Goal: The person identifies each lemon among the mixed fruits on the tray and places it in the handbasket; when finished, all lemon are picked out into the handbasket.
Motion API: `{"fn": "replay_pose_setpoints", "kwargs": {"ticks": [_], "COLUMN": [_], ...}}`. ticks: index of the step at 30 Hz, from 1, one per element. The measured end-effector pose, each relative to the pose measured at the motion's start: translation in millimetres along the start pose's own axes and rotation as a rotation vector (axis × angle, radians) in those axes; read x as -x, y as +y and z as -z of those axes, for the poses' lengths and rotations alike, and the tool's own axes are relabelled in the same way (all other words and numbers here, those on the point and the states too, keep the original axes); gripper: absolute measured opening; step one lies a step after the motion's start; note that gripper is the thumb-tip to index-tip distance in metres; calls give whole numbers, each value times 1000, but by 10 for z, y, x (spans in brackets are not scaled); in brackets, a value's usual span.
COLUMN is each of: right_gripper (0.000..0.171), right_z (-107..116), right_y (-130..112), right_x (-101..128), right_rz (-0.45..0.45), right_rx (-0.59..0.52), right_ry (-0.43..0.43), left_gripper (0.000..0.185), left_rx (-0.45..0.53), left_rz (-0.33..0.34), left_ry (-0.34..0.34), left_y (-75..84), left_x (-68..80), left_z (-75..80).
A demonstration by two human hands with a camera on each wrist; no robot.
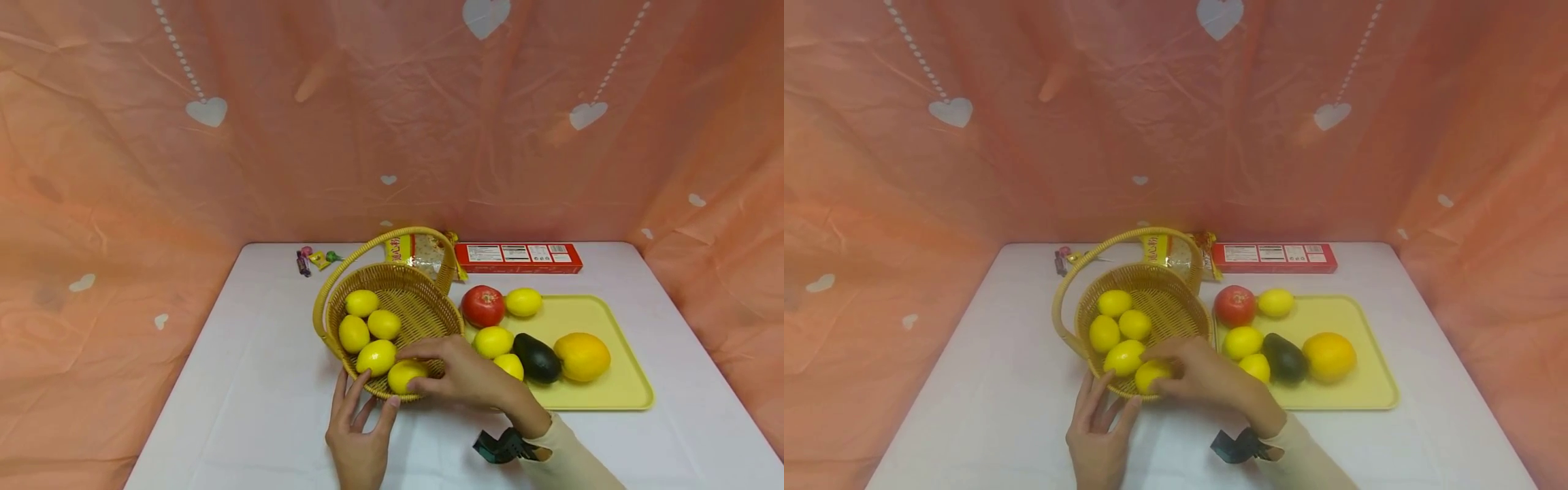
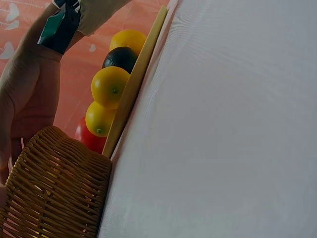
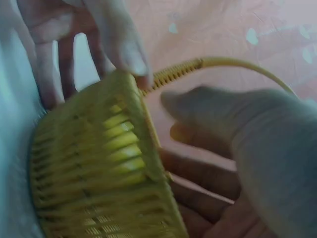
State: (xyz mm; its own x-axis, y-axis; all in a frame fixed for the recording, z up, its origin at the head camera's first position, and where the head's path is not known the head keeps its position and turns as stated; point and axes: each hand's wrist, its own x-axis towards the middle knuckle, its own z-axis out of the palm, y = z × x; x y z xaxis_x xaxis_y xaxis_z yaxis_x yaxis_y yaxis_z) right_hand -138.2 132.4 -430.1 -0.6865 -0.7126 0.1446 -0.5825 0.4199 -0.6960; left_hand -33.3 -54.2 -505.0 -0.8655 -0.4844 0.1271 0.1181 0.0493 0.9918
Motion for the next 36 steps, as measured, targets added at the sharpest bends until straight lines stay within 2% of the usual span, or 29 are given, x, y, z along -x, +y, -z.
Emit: {"fn": "replay_pose_setpoints", "kwargs": {"ticks": [5, 13, 17, 21, 26, 30, 32, 36], "right_gripper": [41, 40, 38, 38, 46, 56, 56, 54], "right_z": [268, 864, 1028, 1096, 1101, 1098, 1097, 1082], "right_y": [145, 699, 899, 1008, 1130, 1206, 1223, 1220], "right_x": [100, 506, 695, 803, 846, 853, 838, 798], "right_rz": [-39, -158, -205, -254, -399, -536, -564, -590], "right_rx": [-101, -311, -320, -266, -143, 52, 123, 167], "right_ry": [84, 343, 499, 576, 568, 455, 390, 323], "left_gripper": [58, 58, 59, 59, 58, 59, 59, 59], "left_rx": [8, 12, 19, 15, 6, -1, 2, 12], "left_rz": [10, 11, 19, 16, 20, 24, 24, 14], "left_ry": [3, 2, -1, 2, 0, -2, 1, 0], "left_y": [-1, -13, -21, -15, -10, -7, -9, -14], "left_x": [-3, -6, -8, -8, -1, -3, -6, -6], "left_z": [-3, -4, 6, 0, -4, -1, 1, 2]}}
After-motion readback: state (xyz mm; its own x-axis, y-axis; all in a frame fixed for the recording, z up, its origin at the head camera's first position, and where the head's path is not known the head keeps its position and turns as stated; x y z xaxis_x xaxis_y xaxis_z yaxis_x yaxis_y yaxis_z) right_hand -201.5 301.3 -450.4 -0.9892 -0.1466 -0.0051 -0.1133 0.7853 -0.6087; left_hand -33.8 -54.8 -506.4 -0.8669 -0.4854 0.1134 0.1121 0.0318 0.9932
